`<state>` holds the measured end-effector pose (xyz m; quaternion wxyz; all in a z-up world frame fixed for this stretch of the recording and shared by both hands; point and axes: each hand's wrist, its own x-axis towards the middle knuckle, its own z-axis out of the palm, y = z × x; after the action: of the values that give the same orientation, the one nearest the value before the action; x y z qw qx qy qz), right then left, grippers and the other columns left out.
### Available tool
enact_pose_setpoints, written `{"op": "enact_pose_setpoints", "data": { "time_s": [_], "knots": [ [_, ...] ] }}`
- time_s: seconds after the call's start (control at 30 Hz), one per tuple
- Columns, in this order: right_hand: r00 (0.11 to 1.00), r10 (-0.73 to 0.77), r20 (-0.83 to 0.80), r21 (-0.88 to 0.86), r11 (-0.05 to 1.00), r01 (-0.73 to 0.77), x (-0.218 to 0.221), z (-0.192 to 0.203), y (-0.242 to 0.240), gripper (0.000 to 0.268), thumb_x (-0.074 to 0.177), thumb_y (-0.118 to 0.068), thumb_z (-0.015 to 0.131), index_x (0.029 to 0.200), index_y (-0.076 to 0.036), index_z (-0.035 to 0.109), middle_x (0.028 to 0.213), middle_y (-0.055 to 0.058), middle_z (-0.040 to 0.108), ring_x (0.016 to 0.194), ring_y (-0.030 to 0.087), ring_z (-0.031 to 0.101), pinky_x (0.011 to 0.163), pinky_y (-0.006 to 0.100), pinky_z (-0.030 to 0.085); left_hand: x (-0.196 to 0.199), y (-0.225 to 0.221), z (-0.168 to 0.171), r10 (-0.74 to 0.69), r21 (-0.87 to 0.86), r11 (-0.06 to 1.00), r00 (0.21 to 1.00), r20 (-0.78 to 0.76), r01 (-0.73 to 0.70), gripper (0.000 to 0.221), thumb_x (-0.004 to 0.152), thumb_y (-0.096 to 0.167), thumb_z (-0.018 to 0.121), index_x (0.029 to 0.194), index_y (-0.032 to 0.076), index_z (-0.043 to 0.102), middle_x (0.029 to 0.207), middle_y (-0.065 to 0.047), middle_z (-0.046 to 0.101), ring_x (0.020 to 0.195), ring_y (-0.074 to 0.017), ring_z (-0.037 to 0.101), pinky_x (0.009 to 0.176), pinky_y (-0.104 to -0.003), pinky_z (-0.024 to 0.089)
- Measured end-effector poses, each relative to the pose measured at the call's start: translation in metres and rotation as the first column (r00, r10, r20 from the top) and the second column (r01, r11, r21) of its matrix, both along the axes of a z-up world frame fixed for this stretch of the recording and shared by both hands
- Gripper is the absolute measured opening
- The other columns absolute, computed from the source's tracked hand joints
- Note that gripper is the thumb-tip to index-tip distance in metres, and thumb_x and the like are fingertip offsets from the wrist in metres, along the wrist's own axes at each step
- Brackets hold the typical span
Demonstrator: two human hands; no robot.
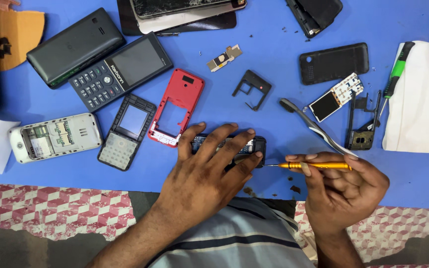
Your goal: The person disassembles a mobile phone using a screwdriver, removes the back cover, and manipulates internal components. They handle several phone parts and tools on a cluttered workbench.
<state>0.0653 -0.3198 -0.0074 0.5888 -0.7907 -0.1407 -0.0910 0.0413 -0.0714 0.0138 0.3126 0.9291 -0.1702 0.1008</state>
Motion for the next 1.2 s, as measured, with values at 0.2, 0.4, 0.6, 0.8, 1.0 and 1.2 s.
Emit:
{"op": "enact_pose_setpoints", "data": {
  "time_s": [0.2,0.4,0.6,0.8,1.0,1.2],
  "knots": [
    [0.994,0.075,0.082,-0.061,0.996,-0.070,-0.002,0.008,0.003,0.054,0.105,0.012,0.063,0.143,-0.008,0.031,0.108,0.027,0.067,0.100,0.032,0.075,0.091,0.045,0.068,0.000,0.000,-0.001,-0.002,-0.011,1.000,1.000,-0.006,0.002,0.041,0.088,0.028,0.078,0.126,0.016,0.070,0.140,-0.007,0.058,0.136,-0.0270,0.051,0.114,-0.062,0.033],
    [0.994,0.071,0.080,-0.272,0.961,-0.047,-0.005,0.028,0.008,0.053,0.094,0.007,0.071,0.139,-0.006,0.046,0.108,0.029,0.073,0.091,0.029,0.078,0.064,0.026,0.059,0.000,0.001,0.000,0.000,-0.005,1.000,1.000,0.013,0.000,0.040,0.089,0.027,0.077,0.126,0.016,0.069,0.141,-0.007,0.058,0.136,-0.0274,0.051,0.114,-0.061,0.034],
    [0.987,0.131,0.092,-0.264,0.959,-0.103,-0.003,0.031,0.011,0.049,0.098,0.003,0.073,0.139,-0.005,0.047,0.109,0.024,0.074,0.095,0.022,0.079,0.056,0.013,0.057,-0.001,0.002,-0.001,0.002,-0.025,1.000,1.000,0.026,-0.001,0.039,0.091,0.027,0.077,0.127,0.016,0.069,0.142,-0.006,0.057,0.136,-0.0272,0.051,0.114,-0.060,0.034],
    [0.998,0.057,0.019,-0.309,0.950,-0.049,-0.007,0.027,0.006,0.049,0.090,0.007,0.076,0.131,-0.005,0.052,0.110,0.027,0.078,0.064,0.010,0.070,0.050,0.016,0.047,-0.002,0.003,-0.003,0.002,-0.018,1.000,0.999,0.035,-0.001,0.039,0.091,0.028,0.077,0.127,0.015,0.069,0.142,-0.007,0.057,0.137,-0.0271,0.051,0.114,-0.060,0.034],
    [0.958,0.264,0.115,-0.266,0.937,-0.226,-0.003,0.029,0.011,0.054,0.094,0.007,0.072,0.139,-0.012,0.050,0.119,0.023,0.070,0.109,0.031,0.075,0.093,0.040,0.069,-0.003,0.003,-0.004,-0.001,-0.014,1.000,0.999,0.032,0.002,0.039,0.092,0.029,0.076,0.129,0.015,0.069,0.143,-0.007,0.057,0.137,-0.0274,0.051,0.114,-0.060,0.034],
    [0.907,0.398,0.136,-0.481,0.827,-0.291,0.013,0.052,0.023,0.055,0.089,0.009,0.072,0.134,-0.015,0.052,0.111,0.020,0.073,0.107,0.033,0.077,0.086,0.039,0.068,-0.003,0.004,-0.004,0.002,-0.028,1.000,1.000,0.027,-0.001,0.039,0.093,0.028,0.074,0.129,0.015,0.069,0.143,-0.007,0.057,0.137,-0.0275,0.050,0.115,-0.060,0.033]
  ]
}}
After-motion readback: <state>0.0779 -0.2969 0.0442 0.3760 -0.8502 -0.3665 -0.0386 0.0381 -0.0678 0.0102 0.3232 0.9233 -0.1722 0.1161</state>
